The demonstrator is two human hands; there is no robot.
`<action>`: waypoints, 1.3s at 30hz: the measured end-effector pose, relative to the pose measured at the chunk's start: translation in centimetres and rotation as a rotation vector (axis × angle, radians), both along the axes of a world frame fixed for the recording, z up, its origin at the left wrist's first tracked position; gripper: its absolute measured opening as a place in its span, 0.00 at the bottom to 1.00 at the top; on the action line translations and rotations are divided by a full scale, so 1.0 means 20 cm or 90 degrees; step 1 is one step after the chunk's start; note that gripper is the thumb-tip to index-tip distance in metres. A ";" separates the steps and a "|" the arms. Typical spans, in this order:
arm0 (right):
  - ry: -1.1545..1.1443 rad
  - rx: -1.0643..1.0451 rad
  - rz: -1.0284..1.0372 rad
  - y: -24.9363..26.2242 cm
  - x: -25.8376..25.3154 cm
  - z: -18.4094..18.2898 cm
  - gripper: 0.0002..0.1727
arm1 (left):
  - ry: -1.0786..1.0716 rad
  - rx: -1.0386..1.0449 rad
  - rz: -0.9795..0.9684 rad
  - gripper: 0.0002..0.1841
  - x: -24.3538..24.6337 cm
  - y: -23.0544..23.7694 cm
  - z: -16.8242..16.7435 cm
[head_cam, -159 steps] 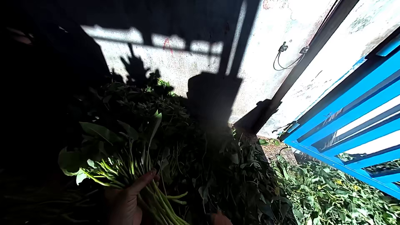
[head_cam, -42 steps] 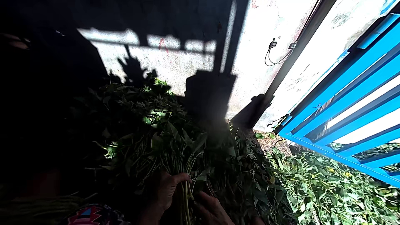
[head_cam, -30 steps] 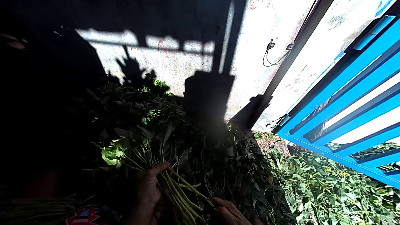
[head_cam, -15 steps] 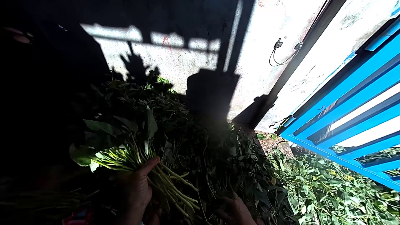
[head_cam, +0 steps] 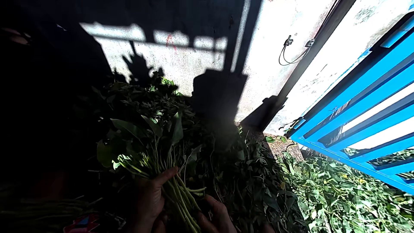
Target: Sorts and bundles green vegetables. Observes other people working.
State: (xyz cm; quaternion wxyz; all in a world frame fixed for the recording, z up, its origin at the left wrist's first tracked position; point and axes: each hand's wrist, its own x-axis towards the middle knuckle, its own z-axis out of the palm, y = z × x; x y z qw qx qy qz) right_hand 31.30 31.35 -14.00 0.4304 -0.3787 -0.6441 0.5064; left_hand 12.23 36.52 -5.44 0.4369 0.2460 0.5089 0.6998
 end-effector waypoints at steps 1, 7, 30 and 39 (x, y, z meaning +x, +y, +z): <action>0.018 -0.011 0.002 0.00 0.00 0.01 0.09 | 0.003 0.004 0.002 0.22 0.00 0.00 0.00; 0.042 -0.165 0.215 -0.02 0.17 -0.02 0.09 | 0.001 0.021 0.089 0.20 -0.10 0.04 0.01; -0.699 -0.399 -0.109 0.25 0.30 -0.70 0.23 | 0.034 -0.033 0.225 0.21 -0.08 0.08 0.05; -0.180 -0.310 -0.212 0.23 0.50 -0.57 0.12 | 0.028 -0.031 0.215 0.25 -0.08 0.07 0.02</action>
